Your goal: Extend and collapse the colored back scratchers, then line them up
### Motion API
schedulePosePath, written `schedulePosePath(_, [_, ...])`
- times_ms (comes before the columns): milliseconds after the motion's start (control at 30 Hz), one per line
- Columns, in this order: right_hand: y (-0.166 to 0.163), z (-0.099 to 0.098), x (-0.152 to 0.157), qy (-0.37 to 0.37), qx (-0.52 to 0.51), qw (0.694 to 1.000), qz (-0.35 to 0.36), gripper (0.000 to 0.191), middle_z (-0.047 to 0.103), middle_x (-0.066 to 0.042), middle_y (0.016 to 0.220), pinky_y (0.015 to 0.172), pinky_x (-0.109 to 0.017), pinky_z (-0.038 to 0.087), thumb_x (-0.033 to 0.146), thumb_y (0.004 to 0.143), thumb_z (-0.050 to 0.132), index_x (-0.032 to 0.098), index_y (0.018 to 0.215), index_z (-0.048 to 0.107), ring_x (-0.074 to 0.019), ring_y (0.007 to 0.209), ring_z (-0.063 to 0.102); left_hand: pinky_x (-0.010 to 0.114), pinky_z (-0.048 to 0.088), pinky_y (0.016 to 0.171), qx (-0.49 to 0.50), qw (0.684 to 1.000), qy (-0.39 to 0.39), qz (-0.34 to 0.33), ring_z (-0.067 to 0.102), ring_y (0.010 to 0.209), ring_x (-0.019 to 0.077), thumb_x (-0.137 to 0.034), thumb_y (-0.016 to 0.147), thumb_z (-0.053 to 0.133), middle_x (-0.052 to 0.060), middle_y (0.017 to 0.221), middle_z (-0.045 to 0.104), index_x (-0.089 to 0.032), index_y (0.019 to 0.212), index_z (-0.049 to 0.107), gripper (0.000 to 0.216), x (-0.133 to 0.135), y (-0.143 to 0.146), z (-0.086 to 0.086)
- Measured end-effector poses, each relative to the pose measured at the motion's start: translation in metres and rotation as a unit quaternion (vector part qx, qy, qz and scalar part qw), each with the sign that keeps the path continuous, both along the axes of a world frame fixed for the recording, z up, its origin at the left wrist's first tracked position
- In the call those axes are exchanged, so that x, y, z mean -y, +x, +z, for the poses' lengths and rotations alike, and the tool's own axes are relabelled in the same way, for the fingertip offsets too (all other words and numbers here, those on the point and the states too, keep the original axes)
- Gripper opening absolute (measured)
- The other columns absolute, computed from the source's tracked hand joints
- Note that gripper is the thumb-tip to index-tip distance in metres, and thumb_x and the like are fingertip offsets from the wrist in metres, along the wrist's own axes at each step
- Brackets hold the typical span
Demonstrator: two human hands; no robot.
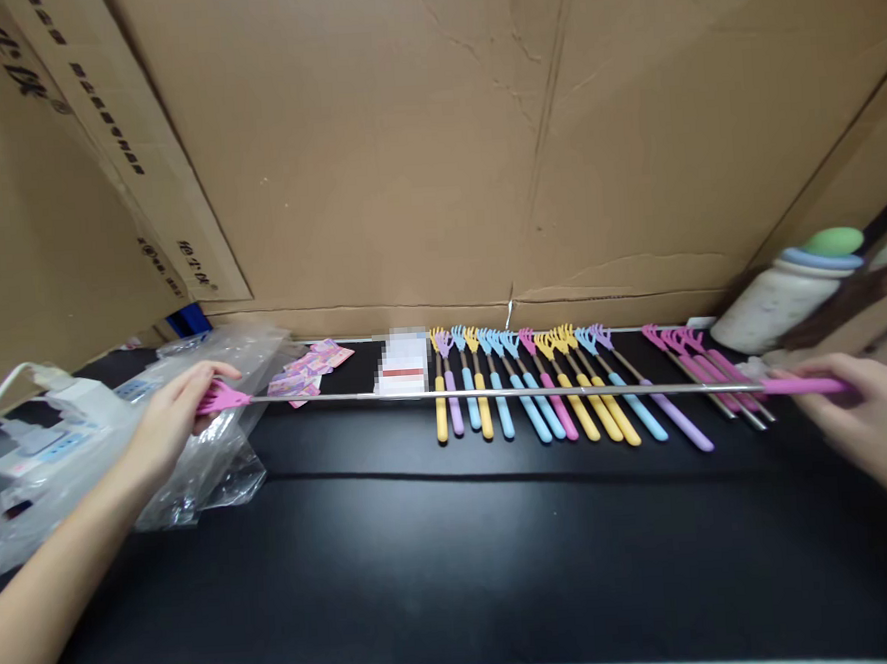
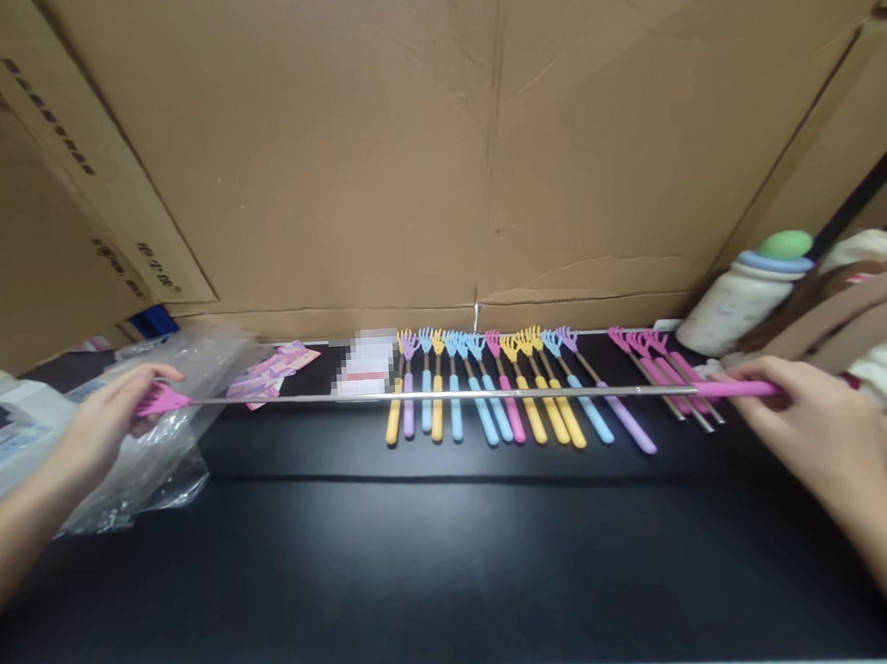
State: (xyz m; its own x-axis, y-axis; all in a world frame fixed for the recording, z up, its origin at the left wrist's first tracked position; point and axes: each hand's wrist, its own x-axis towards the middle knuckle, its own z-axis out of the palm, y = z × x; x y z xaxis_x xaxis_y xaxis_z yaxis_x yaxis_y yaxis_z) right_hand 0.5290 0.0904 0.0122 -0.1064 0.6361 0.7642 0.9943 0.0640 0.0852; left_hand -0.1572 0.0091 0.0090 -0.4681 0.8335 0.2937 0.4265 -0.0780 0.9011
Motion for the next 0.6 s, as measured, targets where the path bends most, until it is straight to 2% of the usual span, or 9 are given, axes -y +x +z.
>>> schedulePosePath(100, [-0.003,0.002,0.003,-0.002,0.024,1.0,-0.014,0.032,0.059,-0.003,0.06,0.041,-0.024,0.027,0.047,0.072,0.041,0.023,0.08,0.062,-0.0172,0.046,0.047,0.016,0.025,0.038,-0.005,1.0,-0.01,-0.001,0.035,0.046,0.0098,-0.059,0.064,0.059,-0.004,0.054,0.045,-0.02,0.08,0.063,0.042,0.0,0.001,0.001])
schedulePosePath(267, [-0.01,0.007,0.007,-0.008,0.077,0.997,-0.017,0.027,0.056,-0.004,0.056,0.041,-0.024,0.022,0.045,0.073,0.039,0.022,0.064,0.052,-0.017,0.044,0.045,0.016,0.027,0.039,0.013,1.0,0.001,0.003,0.037,0.048,0.0091,-0.049,0.06,0.063,-0.003,0.062,0.049,-0.019,0.076,0.062,0.034,-0.001,0.002,0.003])
schedulePosePath(367, [-0.013,0.009,0.007,-0.019,0.081,0.997,0.008,0.025,0.057,-0.004,0.056,0.042,-0.024,0.022,0.043,0.073,0.041,0.023,0.062,0.052,-0.0182,0.047,0.049,0.017,0.027,0.038,0.046,0.999,0.01,0.011,0.036,0.045,0.009,-0.045,0.058,0.063,-0.004,0.059,0.046,-0.019,0.077,0.06,0.032,-0.003,0.002,0.002])
schedulePosePath(500, [-0.014,0.009,0.006,0.004,0.079,0.996,0.03,0.025,0.059,-0.004,0.056,0.042,-0.023,0.023,0.042,0.073,0.041,0.022,0.061,0.052,-0.0195,0.05,0.053,0.017,0.024,0.036,0.095,0.994,0.032,0.03,0.031,0.04,0.008,-0.043,0.058,0.06,-0.007,0.052,0.039,-0.02,0.079,0.056,0.031,-0.005,0.002,-0.001])
schedulePosePath(600, [-0.013,0.008,0.006,0.013,0.091,0.995,0.038,0.026,0.06,-0.005,0.057,0.041,-0.023,0.023,0.042,0.074,0.041,0.021,0.062,0.053,-0.0189,0.051,0.055,0.016,0.024,0.036,0.119,0.991,0.042,0.034,0.031,0.039,0.0073,-0.042,0.059,0.061,-0.007,0.051,0.04,-0.02,0.081,0.055,0.031,-0.006,0.003,-0.002])
